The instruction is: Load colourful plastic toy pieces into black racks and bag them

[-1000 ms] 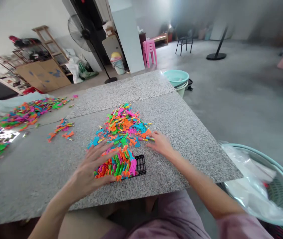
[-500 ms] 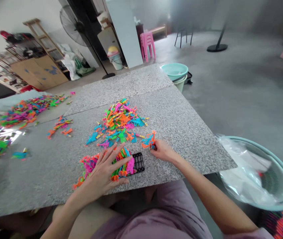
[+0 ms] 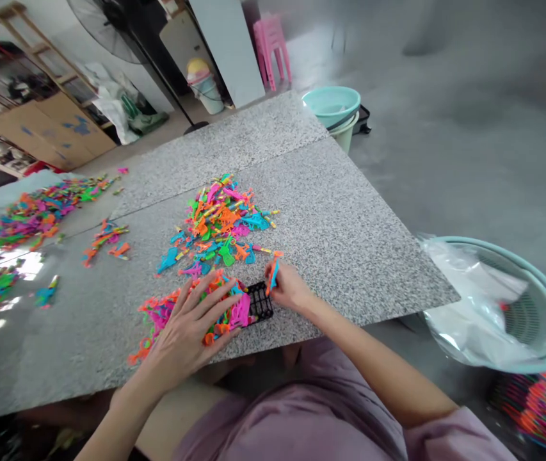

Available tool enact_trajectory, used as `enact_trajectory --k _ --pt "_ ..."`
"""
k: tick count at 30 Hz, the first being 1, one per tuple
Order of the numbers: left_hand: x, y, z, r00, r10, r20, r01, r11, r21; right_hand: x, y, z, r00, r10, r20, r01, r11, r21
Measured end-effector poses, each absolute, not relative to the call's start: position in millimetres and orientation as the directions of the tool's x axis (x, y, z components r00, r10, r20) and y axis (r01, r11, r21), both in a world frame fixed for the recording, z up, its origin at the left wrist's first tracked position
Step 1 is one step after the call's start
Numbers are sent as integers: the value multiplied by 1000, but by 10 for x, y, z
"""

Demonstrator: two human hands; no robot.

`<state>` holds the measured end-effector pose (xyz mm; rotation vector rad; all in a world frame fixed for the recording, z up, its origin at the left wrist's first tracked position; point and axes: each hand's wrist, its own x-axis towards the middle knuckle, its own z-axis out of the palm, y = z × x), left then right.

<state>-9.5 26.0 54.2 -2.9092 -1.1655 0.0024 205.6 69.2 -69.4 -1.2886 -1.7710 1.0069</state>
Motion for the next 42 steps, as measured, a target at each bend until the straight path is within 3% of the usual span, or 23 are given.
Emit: enact_trajectory --k 4,8,12,15,19,24,27,30,32,35,37,39,42 --pt "-109 264 515 724 690 24 690 -723 -22 1813 786 -706 -361 925 121 388 267 -882" --pt "-98 234 518 727 685 57 687 -726 -43 1692 794 -645 -421 895 150 515 372 -772" --pt "-66 225 549 767 638 68 642 -764 -64 1618 826 -533 -487 869 83 596 400 -696" --pt "-63 253 550 806 591 29 592 -805 -37 1583 914 -479 -532 842 94 575 440 -690" --pt "-73 289 539 761 647 47 646 -763 41 1686 1146 -446 -622 775 108 538 524 -660" --pt "-72 281 556 756 653 33 650 -757 67 1819 1391 -407 -367 908 203 800 419 -429" --pt "-71 271 561 746 665 22 663 -746 60 1867 1337 -380 -318 925 206 859 373 -351" --pt "-67 266 550 739 674 11 672 -738 61 2041 1162 -379 -254 961 112 863 277 -422" --pt "-61 267 540 736 677 12 675 -735 63 2180 986 -414 -185 983 11 814 159 -559" --pt "-54 272 526 732 681 18 679 -731 67 2239 634 -514 -168 978 -125 561 -10 -828" --pt "-53 273 521 729 685 17 683 -728 62 2148 395 -590 -207 965 -161 346 -81 -935" --pt "-53 270 518 726 687 12 686 -726 54 2010 225 -644 -251 955 -157 253 -92 -963" --pt "-51 263 517 729 685 14 683 -728 53 1847 146 -640 -275 948 -157 460 -13 -888"
